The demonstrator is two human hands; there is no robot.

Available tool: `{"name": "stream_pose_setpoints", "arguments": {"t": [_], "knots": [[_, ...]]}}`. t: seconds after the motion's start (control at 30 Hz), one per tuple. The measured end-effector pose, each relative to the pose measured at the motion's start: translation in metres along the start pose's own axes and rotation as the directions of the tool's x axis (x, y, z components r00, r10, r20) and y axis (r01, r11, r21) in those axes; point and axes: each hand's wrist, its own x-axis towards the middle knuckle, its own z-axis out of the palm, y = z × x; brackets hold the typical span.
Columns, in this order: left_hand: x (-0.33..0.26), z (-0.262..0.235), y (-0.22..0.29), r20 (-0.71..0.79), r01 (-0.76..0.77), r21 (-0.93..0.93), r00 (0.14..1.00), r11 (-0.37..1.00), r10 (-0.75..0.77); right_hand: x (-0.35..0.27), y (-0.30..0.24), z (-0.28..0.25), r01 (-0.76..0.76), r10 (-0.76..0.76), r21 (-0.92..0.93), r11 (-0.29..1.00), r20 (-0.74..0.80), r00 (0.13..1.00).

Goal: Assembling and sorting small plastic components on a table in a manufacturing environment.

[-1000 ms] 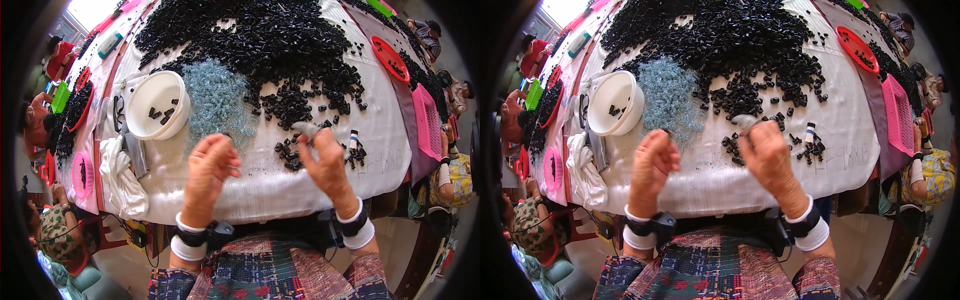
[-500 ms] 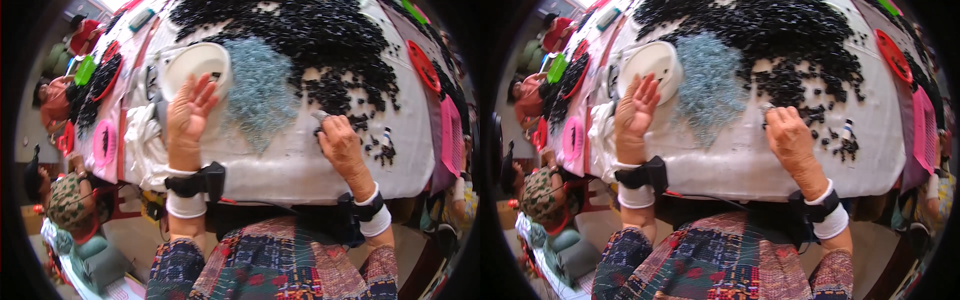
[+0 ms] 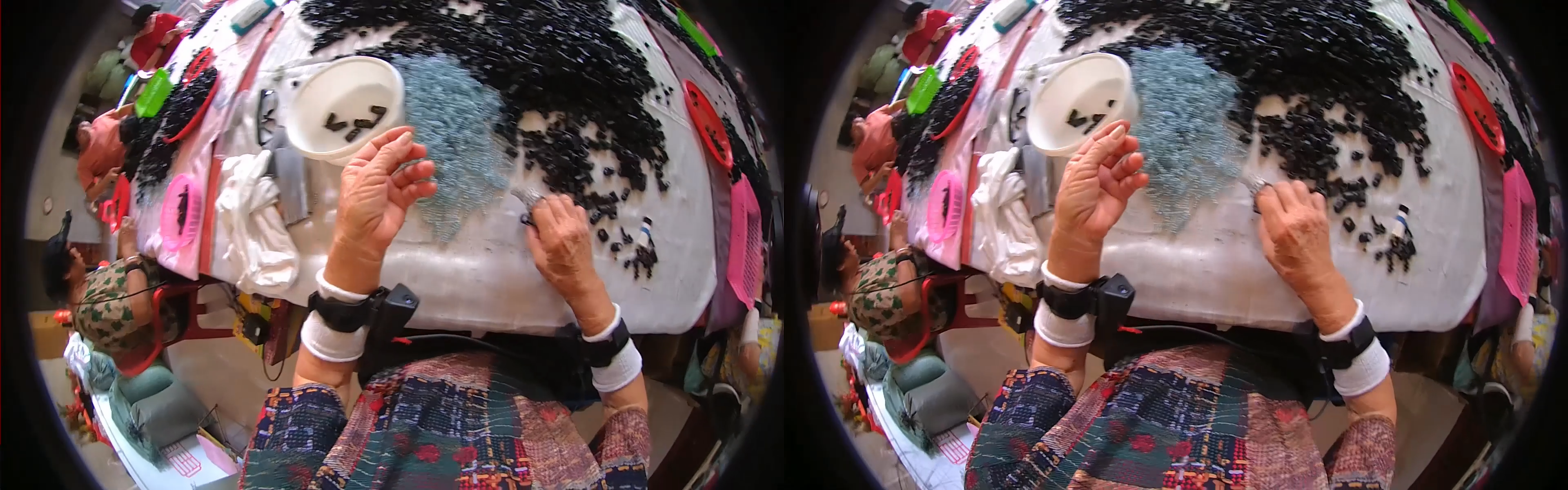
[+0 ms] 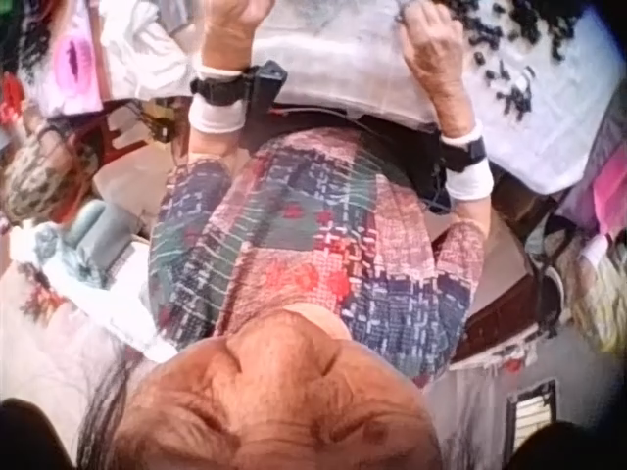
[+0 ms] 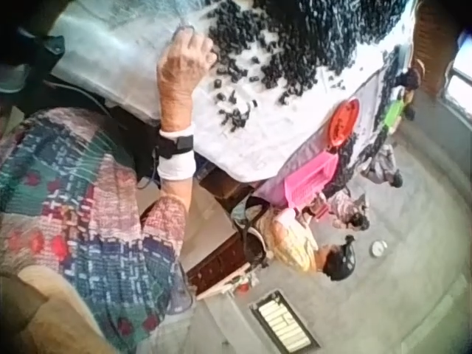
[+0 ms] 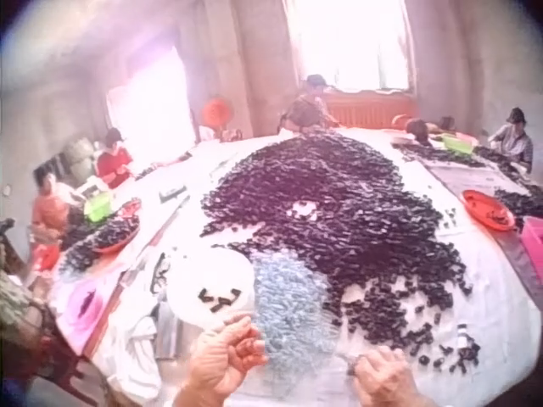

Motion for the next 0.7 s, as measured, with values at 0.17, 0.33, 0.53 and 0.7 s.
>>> {"name": "stream_pose_setpoints", "arguments": {"t": [0.17, 0.33, 0.53, 0.7], "knots": [[-0.015, 0.009, -0.022, 0.123, 0.201, 0.135, 0.968, 0.970, -0.218, 0.015, -0.005, -0.004, 0.005, 0.055, 0.371, 0.929, -0.151, 0.987], [-0.021, 0.035, -0.051, 0.235, 0.320, 0.153, 0.907, 0.935, -0.349, 0.023, -0.021, -0.022, -0.060, 0.219, 0.647, 0.760, -0.168, 0.961], [-0.022, 0.043, -0.061, 0.295, 0.335, 0.113, 0.887, 0.935, -0.354, 0.016, -0.019, -0.023, -0.006, 0.195, 0.649, 0.761, -0.219, 0.956], [-0.021, 0.035, -0.057, 0.277, 0.352, 0.061, 0.893, 0.934, -0.354, 0.018, -0.015, -0.044, -0.198, 0.365, 0.930, 0.309, 0.076, 0.928]]}}
